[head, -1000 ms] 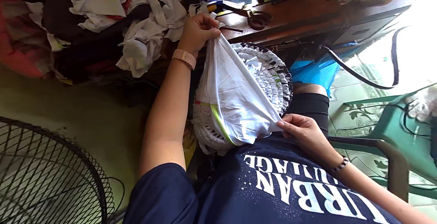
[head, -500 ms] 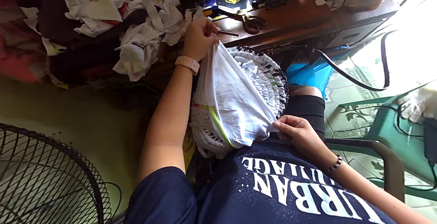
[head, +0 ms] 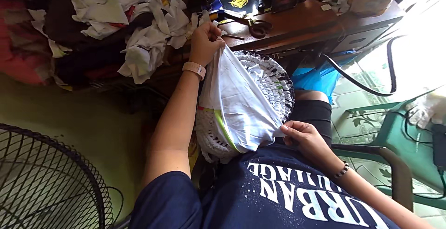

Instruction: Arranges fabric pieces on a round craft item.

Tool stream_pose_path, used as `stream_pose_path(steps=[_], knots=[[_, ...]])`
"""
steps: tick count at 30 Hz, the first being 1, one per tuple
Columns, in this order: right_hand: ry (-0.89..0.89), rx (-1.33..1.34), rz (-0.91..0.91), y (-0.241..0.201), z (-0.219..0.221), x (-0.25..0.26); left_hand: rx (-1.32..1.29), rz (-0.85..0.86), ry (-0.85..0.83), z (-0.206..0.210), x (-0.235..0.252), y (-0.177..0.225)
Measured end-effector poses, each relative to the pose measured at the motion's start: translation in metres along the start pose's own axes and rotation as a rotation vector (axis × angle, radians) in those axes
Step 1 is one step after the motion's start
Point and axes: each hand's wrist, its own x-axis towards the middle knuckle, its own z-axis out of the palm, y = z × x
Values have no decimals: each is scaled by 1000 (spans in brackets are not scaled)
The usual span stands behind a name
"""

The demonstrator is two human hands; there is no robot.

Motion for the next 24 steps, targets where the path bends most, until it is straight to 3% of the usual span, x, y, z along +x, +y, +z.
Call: stream_pose_path(steps=[9, 14, 17, 24], knots=[[4, 12, -11, 1, 2, 1, 303, 86, 26, 8, -4, -1], [6, 9, -7, 2, 1, 0, 550, 140, 156, 14, -19, 10], [-1, 6, -16, 2, 0, 0, 508, 277, 239, 19, -46, 29], [2, 3, -17, 3, 0, -1, 427, 461, -49, 66, -157, 48]])
